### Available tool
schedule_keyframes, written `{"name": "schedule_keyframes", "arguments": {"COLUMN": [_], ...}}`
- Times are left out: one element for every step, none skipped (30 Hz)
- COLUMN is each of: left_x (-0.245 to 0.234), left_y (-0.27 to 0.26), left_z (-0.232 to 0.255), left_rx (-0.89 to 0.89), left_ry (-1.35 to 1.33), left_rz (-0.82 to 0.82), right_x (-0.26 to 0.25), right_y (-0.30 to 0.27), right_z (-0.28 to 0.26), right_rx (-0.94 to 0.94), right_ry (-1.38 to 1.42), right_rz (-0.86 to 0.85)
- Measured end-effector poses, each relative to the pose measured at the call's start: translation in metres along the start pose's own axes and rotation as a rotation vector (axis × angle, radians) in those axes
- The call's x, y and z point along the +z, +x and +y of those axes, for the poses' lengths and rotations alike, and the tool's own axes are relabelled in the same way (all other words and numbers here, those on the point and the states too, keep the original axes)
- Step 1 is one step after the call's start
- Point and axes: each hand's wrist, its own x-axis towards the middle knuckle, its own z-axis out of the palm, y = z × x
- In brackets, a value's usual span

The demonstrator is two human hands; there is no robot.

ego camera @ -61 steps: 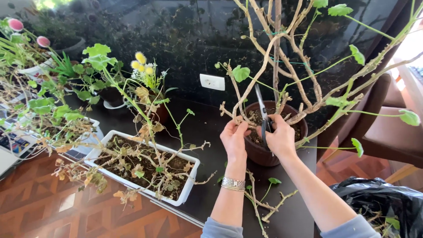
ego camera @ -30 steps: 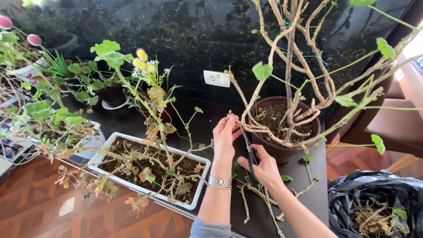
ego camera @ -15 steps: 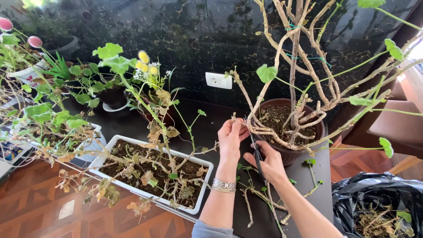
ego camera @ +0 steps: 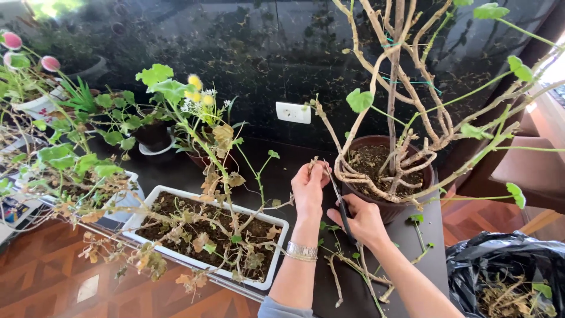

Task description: The person uses pruning shears to trim dead and dry branches from a potted plant. They cut the branches and place the clippings into a black trash bag positioned on the floor. The task is performed on a dark countertop with other potted plants nearby.

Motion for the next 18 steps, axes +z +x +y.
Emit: {"name": "schedule_keyframes", "arguments": {"left_x": [0.001,0.000,0.001,0.001,0.002,0.003,0.006,0.009,0.013,0.014,0.017,0.021,0.025,0.030,0.036,0.047,0.058,0.073], "left_y": [-0.004,-0.010,-0.016,-0.022,-0.029,-0.035,-0.043,-0.053,-0.064,-0.069,-0.075,-0.084,-0.092,-0.100,-0.110,-0.126,-0.142,-0.163], "left_z": [0.007,0.012,0.017,0.024,0.031,0.039,0.053,0.066,0.079,0.080,0.081,0.080,0.079,0.076,0.073,0.078,0.081,0.080], "left_rx": [-0.001,0.035,0.072,0.072,0.056,0.040,0.040,-0.030,-0.101,-0.096,-0.085,-0.074,-0.069,-0.037,-0.004,-0.004,-0.059,-0.132], "left_ry": [0.002,0.015,0.029,0.031,-0.074,-0.177,-0.173,-0.297,-0.420,-0.418,-0.503,-0.592,-0.594,-0.644,-0.694,-0.692,-0.623,-0.555], "left_rz": [-0.005,-0.012,-0.019,-0.023,-0.044,-0.066,-0.072,-0.057,-0.042,-0.046,-0.076,-0.103,-0.105,-0.091,-0.077,-0.077,-0.045,-0.016], "right_x": [-0.003,-0.006,-0.009,-0.012,-0.015,-0.019,-0.022,-0.027,-0.033,-0.037,-0.041,-0.049,-0.056,-0.064,-0.074,-0.084,-0.095,-0.110], "right_y": [-0.005,-0.012,-0.019,-0.024,-0.030,-0.036,-0.044,-0.053,-0.063,-0.071,-0.079,-0.089,-0.095,-0.102,-0.110,-0.116,-0.122,-0.134], "right_z": [-0.005,-0.009,-0.013,-0.013,-0.013,-0.014,-0.021,-0.027,-0.033,-0.032,-0.030,-0.029,-0.029,-0.029,-0.028,-0.022,-0.015,-0.006], "right_rx": [0.001,0.023,0.046,0.047,0.025,0.002,0.002,0.070,0.138,0.133,0.093,0.054,0.048,0.015,-0.018,-0.017,-0.050,-0.070], "right_ry": [0.002,-0.070,-0.142,-0.139,-0.127,-0.113,-0.109,-0.155,-0.202,-0.199,-0.118,-0.042,-0.042,-0.008,0.026,0.027,0.086,0.138], "right_rz": [0.005,0.006,0.006,0.010,-0.011,-0.032,-0.026,-0.063,-0.100,-0.098,-0.088,-0.080,-0.080,-0.065,-0.050,-0.050,-0.015,0.032]}}
